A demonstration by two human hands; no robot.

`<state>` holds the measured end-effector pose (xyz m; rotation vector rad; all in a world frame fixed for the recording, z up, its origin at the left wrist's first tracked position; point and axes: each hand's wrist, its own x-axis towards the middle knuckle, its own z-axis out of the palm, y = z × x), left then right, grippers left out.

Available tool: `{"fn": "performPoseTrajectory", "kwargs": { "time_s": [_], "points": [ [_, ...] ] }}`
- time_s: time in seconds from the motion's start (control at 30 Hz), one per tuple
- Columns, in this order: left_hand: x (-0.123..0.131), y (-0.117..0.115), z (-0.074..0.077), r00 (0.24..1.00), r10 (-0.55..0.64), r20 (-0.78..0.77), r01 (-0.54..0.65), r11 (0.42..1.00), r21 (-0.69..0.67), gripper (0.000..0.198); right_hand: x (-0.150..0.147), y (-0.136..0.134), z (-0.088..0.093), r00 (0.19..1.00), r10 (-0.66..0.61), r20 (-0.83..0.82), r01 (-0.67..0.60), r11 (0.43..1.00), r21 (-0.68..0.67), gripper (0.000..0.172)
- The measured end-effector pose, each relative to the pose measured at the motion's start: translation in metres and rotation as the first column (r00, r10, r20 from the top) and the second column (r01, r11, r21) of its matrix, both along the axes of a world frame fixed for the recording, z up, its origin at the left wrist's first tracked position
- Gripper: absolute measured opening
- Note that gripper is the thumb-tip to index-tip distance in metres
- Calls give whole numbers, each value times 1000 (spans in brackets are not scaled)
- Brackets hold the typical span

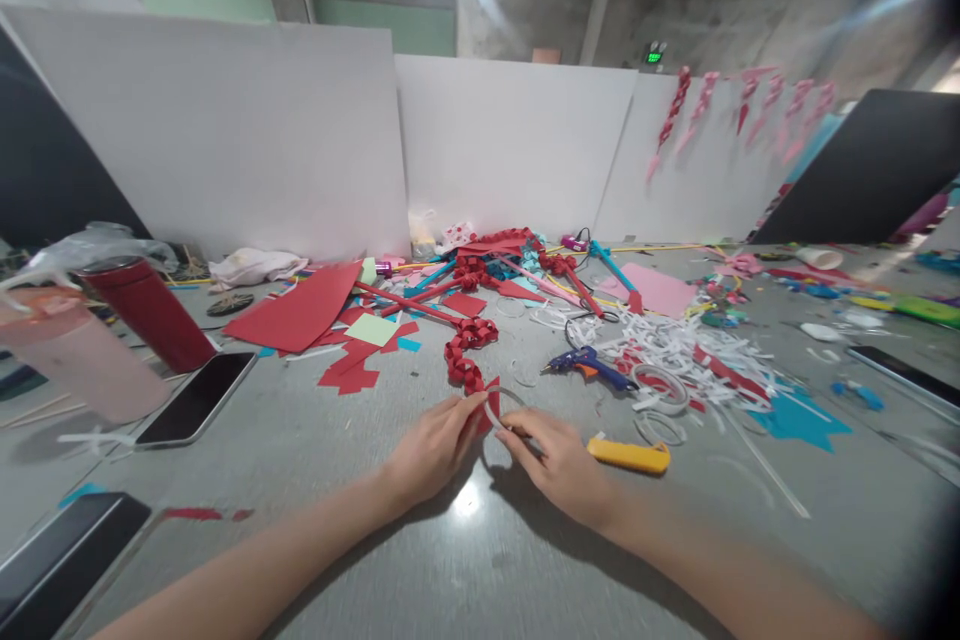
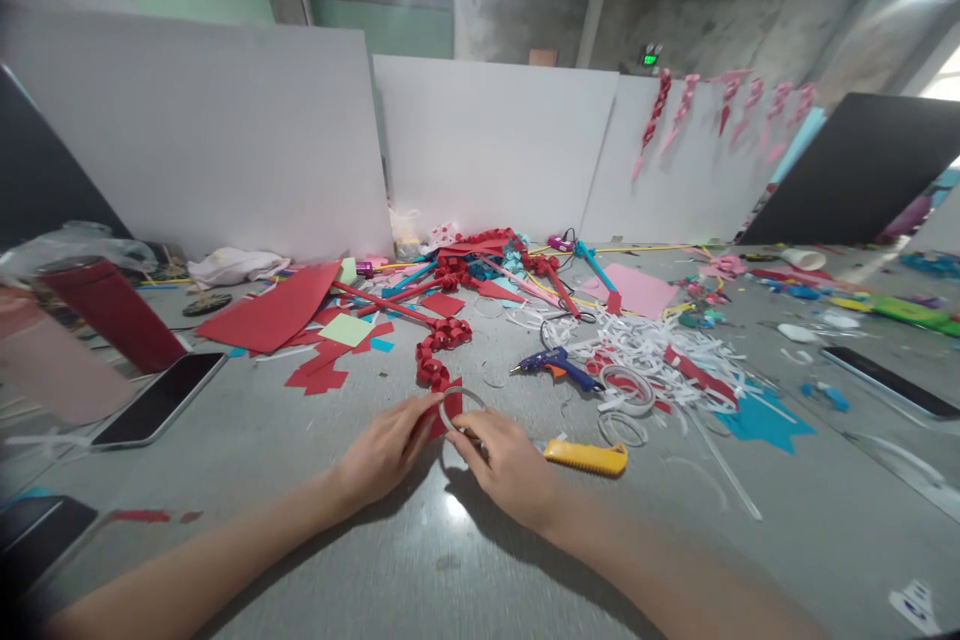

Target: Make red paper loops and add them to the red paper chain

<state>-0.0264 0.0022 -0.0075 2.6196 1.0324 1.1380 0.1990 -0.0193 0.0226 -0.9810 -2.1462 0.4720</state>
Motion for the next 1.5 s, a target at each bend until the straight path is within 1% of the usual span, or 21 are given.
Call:
{"fn": "performPoseTrajectory", "kwargs": {
  "time_s": [0.13, 0.23, 0.33, 0.43, 0.53, 0.6, 0.67, 0.73, 0.77, 0.83, 0.87, 0.9, 0.97, 1.0, 1.03, 1.1, 1.17, 1.23, 1.37, 1.43, 1.5],
  "points": [
    [0, -1, 3, 1000, 22, 6, -22, 999, -46, 21, -1, 0, 1, 999, -46, -16, 46, 998, -31, 20],
    [0, -2, 6, 1000, 6, -1, -6, 998, -68, 19, -2, -2, 5, 995, -100, -24, 97, 989, -112, 27],
    [0, -3, 9, 1000, -17, -3, 17, 998, -60, 18, -3, -3, 9, 996, -95, -2, 93, 982, -166, 35],
    [1, -4, 12, 998, -57, 1, 57, 998, 1, 16, -4, -4, 11, 997, -82, -18, 78, 987, -144, 30],
    [3, -5, 13, 996, -94, -3, 94, 993, 71, 14, -3, -3, 9, 995, -96, -32, 91, 987, -133, 23],
    [3, -5, 13, 994, -110, -10, 111, 990, 93, 14, -3, -1, 7, 994, -102, -33, 96, 983, -159, 21],
    [2, -5, 11, 992, -122, -10, 123, 989, 86, 17, -2, 1, 6, 993, -104, -54, 92, 976, -197, 21],
    [2, -5, 8, 993, -115, 4, 115, 993, 25, 25, -2, 3, 6, 990, -106, -90, 82, 967, -241, 22],
    [3, -5, 6, 995, -94, 24, 95, 995, -26, 32, -2, 3, 7, 988, -109, -111, 76, 962, -263, 23],
    [6, -4, 4, 996, -26, 86, 41, 984, -171, 43, -2, 5, 9, 982, -117, -148, 67, 950, -305, 25],
    [8, -4, 4, 991, 18, 134, 16, 969, -246, 45, -2, 5, 10, 979, -120, -164, 61, 944, -324, 25],
    [9, -3, 5, 980, 63, 188, -1, 951, -311, 43, -2, 5, 11, 977, -119, -176, 52, 939, -341, 26],
    [12, -2, 11, 944, 143, 299, -14, 919, -395, 28, -2, 5, 14, 974, -117, -193, 40, 930, -364, 26],
    [12, -1, 14, 920, 177, 350, -20, 912, -410, 21, -2, 5, 15, 974, -116, -196, 37, 928, -370, 26],
    [12, 0, 18, 896, 207, 393, -30, 911, -412, 19, -2, 5, 16, 973, -118, -198, 37, 928, -371, 26],
    [9, 4, 25, 859, 244, 450, -49, 914, -402, 22, -1, 5, 16, 972, -122, -201, 40, 928, -369, 27],
    [5, 7, 29, 840, 249, 482, -48, 919, -392, 23, -1, 4, 16, 970, -123, -209, 39, 929, -368, 28],
    [3, 11, 29, 840, 239, 487, -33, 918, -395, 24, 0, 4, 16, 969, -123, -214, 36, 929, -368, 28],
    [5, 12, 22, 872, 219, 437, -20, 910, -415, 33, -1, 2, 17, 971, -121, -208, 39, 932, -360, 28],
    [7, 9, 18, 870, 216, 442, -8, 905, -426, 32, -1, 1, 18, 972, -123, -201, 47, 937, -346, 28],
    [8, 7, 18, 855, 229, 466, -7, 903, -430, 26, -1, 2, 19, 973, -126, -193, 56, 942, -330, 29]
  ]
}}
